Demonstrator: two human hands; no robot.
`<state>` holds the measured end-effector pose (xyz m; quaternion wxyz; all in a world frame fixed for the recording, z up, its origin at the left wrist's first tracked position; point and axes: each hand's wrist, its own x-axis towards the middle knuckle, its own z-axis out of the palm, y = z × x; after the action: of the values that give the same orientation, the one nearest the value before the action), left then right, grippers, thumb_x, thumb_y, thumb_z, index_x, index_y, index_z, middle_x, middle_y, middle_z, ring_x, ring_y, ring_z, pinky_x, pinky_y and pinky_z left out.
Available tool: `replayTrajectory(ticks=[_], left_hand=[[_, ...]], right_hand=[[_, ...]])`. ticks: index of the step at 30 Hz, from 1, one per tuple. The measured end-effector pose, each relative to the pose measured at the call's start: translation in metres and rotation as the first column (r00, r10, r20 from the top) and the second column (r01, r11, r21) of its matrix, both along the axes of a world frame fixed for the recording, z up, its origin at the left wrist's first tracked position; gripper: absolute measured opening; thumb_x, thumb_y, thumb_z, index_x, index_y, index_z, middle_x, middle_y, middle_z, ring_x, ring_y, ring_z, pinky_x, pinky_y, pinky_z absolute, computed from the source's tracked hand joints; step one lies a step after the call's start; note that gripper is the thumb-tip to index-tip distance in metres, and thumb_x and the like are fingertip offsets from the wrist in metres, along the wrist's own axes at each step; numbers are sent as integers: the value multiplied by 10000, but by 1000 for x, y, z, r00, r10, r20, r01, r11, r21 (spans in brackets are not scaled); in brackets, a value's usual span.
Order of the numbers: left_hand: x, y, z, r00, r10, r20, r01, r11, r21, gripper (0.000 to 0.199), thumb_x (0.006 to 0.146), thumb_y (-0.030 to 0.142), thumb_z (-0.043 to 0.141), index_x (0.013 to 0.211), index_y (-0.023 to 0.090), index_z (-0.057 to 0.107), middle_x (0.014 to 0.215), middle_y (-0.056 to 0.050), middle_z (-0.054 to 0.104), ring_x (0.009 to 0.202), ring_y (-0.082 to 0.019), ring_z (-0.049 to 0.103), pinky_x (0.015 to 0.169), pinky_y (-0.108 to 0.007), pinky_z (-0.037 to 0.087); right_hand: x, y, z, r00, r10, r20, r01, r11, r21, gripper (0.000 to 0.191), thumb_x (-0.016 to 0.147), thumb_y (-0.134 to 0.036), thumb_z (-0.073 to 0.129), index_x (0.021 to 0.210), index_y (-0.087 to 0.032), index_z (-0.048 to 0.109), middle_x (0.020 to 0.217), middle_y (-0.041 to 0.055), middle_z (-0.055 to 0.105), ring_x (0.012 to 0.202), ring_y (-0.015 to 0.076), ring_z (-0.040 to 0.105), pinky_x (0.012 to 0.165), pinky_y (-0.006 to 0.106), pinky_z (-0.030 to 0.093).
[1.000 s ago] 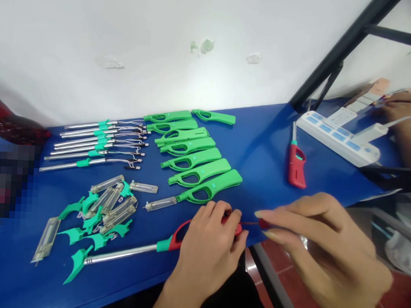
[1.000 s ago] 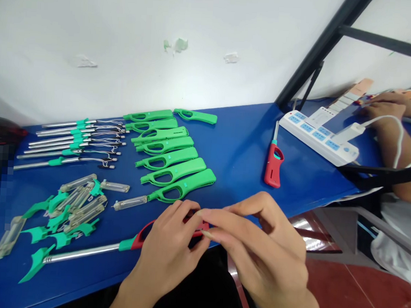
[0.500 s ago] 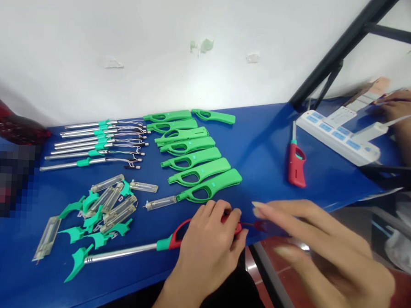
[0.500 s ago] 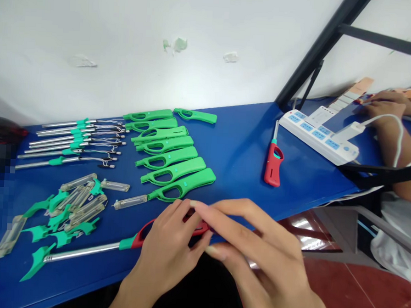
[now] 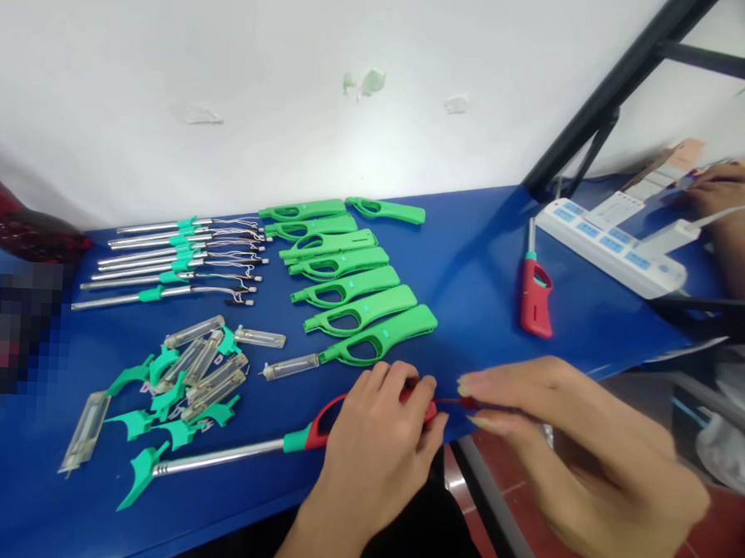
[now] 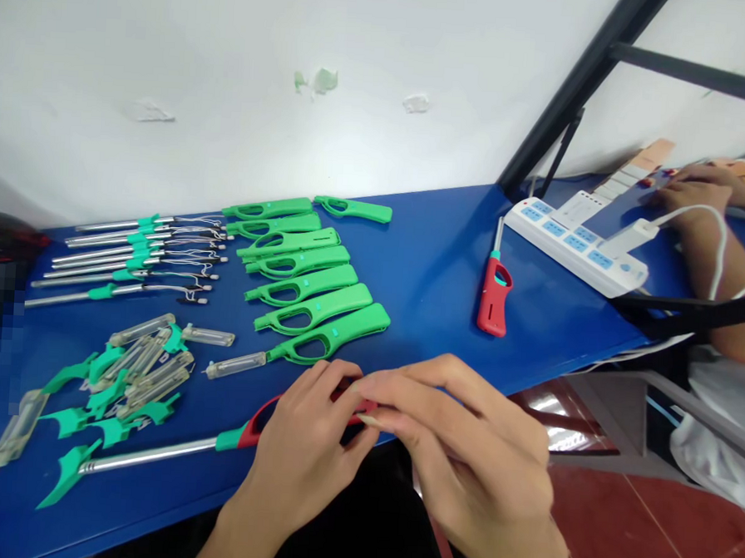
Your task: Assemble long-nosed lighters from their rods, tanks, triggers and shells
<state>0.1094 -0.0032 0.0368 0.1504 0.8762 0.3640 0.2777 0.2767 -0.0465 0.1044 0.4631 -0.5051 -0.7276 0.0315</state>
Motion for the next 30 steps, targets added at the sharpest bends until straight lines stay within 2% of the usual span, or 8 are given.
replayTrajectory(ticks=[5, 11, 15, 24, 28, 30], left_hand=[[0, 0, 0, 1000, -3, -14, 3, 1000, -21, 180, 976, 197, 641, 1152, 183, 673, 1070, -60, 673, 921, -265, 624, 799, -444, 584], [-1, -1, 1, 1000, -11, -16, 10, 999, -43, 198, 976, 195, 640, 1169, 183, 684, 1057, -61, 677, 906, -266, 626, 791, -451, 577], [-1, 0, 0, 1000, -20, -15, 19, 999, -51, 185, 965, 176, 637, 1141, 187, 693, 1057, -63, 682, 910, -267, 627, 799, -451, 568], [-1, -4, 1, 1000, -27, -2, 27, 999, -37, 228, 985, 203, 579, 1198, 183, 658, 1089, -72, 688, 929, -280, 617, 795, -477, 550], [-2, -3, 0, 1000, -18, -6, 18, 1000, -13, 256, 965, 180, 588, 1209, 178, 667, 1088, -77, 681, 928, -280, 614, 804, -482, 561], [-2, -2, 0, 1000, -14, -5, 14, 1000, -7, 292, 963, 185, 599, 1247, 173, 666, 1095, -79, 674, 942, -279, 614, 815, -480, 570]], right_hand=[[-1, 0, -3, 996, -67, -52, 66, 998, -20, 313, 909, 9, 665, 1057, -252, 756, 961, -6, 801, 847, 172, 735, 682, 304, 611], [-7, -1, -4, 998, -1, -58, 1, 1000, -4, 290, 891, 2, 720, 1068, -226, 751, 897, 3, 763, 793, 170, 720, 637, 292, 599], [-12, 1, -7, 994, 32, -108, -33, 999, -4, 268, 895, 0, 711, 1061, -205, 759, 883, 8, 743, 804, 164, 715, 687, 293, 615], [-14, 9, -18, 988, -2, -156, 6, 1000, 27, 270, 915, -31, 704, 1101, -218, 765, 901, 27, 753, 779, 171, 686, 658, 318, 596], [-9, 5, -13, 992, 3, -125, 1, 999, 34, 281, 914, -40, 712, 1110, -234, 767, 922, 24, 766, 774, 181, 700, 647, 333, 594], [-3, 2, -8, 992, -59, -108, 67, 995, 67, 286, 905, -46, 729, 1103, -248, 769, 925, 18, 769, 771, 188, 701, 656, 351, 585]])
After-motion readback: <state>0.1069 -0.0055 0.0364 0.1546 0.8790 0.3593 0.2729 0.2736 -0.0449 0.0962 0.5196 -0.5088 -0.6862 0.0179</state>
